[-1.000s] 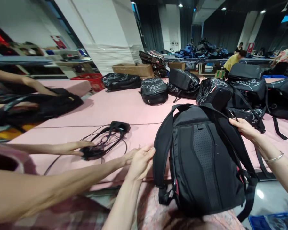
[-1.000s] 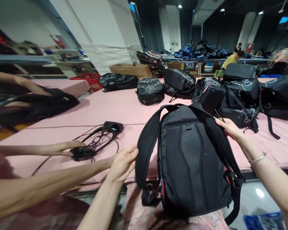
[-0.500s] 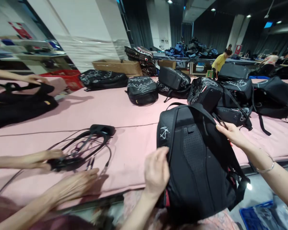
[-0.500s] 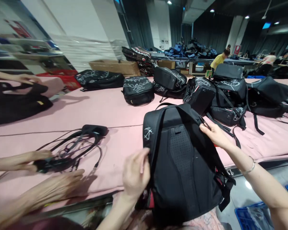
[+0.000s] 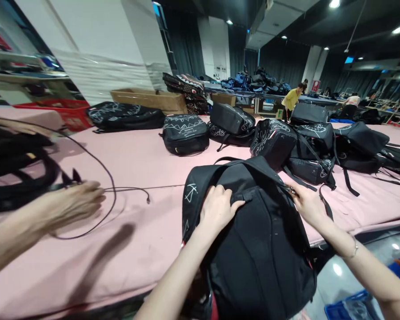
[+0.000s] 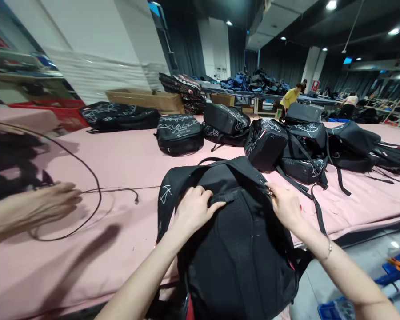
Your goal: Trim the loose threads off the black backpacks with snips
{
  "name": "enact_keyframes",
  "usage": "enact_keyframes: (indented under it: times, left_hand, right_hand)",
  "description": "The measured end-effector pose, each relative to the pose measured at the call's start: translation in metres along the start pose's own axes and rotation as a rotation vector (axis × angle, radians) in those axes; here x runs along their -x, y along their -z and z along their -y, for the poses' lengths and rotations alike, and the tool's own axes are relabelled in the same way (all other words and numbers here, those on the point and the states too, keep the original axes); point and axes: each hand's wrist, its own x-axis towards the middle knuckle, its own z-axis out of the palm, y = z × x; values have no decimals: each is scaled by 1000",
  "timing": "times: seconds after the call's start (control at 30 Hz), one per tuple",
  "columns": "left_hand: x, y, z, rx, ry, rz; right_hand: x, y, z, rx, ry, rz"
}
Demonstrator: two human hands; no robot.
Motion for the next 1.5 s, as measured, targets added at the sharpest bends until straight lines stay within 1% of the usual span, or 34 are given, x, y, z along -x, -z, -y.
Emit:
enact_keyframes:
  times: [0.07, 0.1, 0.13, 0.17, 0.2, 0.23, 0.27, 0.3, 0.33, 0.37, 0.4, 0.43, 0.47, 0.5, 0.53, 0.57, 0.6, 0.63, 0.7, 0.77, 0.83, 0.9, 0.97, 1.03, 1.13, 1.23, 1.3, 1.33, 1.4, 1.43, 1.5]
  left_hand:
    - [-1, -1, 3, 72, -18, 19]
    - [-1, -3, 4, 118, -11, 28]
    - [0, -4, 4, 159, 3, 42]
    - [0, -5, 4, 194, 20, 60]
    - [1, -5, 4, 230, 42, 76]
    - [2, -4, 5, 271, 64, 93]
    - [2, -1, 5, 317, 86, 110]
    - [2, 4, 6, 367, 107, 131]
    - [1, 10, 7, 415, 123, 157]
    - [-2, 17, 7, 455, 134, 188]
    - [-5, 25, 8, 488, 134, 222]
    - [-10, 33, 9, 524, 121, 252]
    - [-16, 41, 9, 566, 94, 278]
    - [-23, 49, 9, 611, 57, 303]
    - [-29, 56, 9, 652, 15, 329]
    - [-35, 62, 8, 682, -28, 354]
    - [-39, 66, 6, 691, -68, 380]
    - [-42, 68, 3, 678, -104, 403]
    - [-40, 64, -4, 614, -169, 414]
    - [-31, 53, -12, 542, -251, 341]
    - [-18, 39, -19, 455, -329, 197]
    - [-5, 27, -24, 351, -376, 39]
    - [5, 21, -28, 243, -399, -88]
    - [14, 20, -34, 166, -431, -196]
    - [25, 24, -46, 134, -496, -281]
    - [41, 28, -59, 257, -599, -279]
    - [50, 28, -64, 360, -661, -247]
    - [54, 28, -64, 387, -668, -228]
    - [57, 27, -59, 373, -616, -215]
    - [57, 26, -55, 356, -575, -223]
    - [55, 23, -46, 339, -512, -257]
  right_hand:
    - [19, -14, 23, -111, 47, -161]
    - [32, -23, 37, -225, 82, -187]
    - [46, -34, 51, -379, 101, -166]
    - [60, -47, 64, -556, 92, -120]
    - [72, -60, 73, -701, 115, 47]
    - [81, -73, 78, -785, 87, 217]
    - [86, -84, 79, -824, 33, 285]
    - [87, -92, 76, -830, -39, 288]
    - [83, -96, 69, -814, -110, 251]
    - [76, -95, 60, -795, -162, 197]
    - [64, -89, 48, -773, -190, 142]
    - [50, -79, 37, -734, -162, 73]
    - [35, -65, 26, -661, -84, 6]
    - [18, -50, 16, -576, -15, -95]
    - [1, -35, 9, -515, 34, -152]
    - [-15, -22, 4, -487, 62, -173]
    - [-30, -11, 2, -491, 78, -155]
    - [-44, -2, 1, -516, 86, -96]
    - [-64, 5, 5, -563, 109, 85]
    - [-76, 4, 12, -570, 129, 278]
    - [-83, -1, 20, -576, 148, 469]
    - [-85, -6, 27, -589, 198, 646]
    - [-87, -11, 32, -575, 235, 755]
    - [-88, -17, 36, -521, 189, 770]
    - [-90, -32, 37, -459, 71, 781]
    - [-90, -50, 30, -441, 39, 771]
    - [-90, -59, 21, -434, 46, 747]
    - [-90, -61, 17, -435, 66, 744]
    - [-89, -57, 11, -478, 126, 757]
    - [-88, -51, 10, -507, 167, 761]
    - [-85, -33, 9, -543, 268, 770]
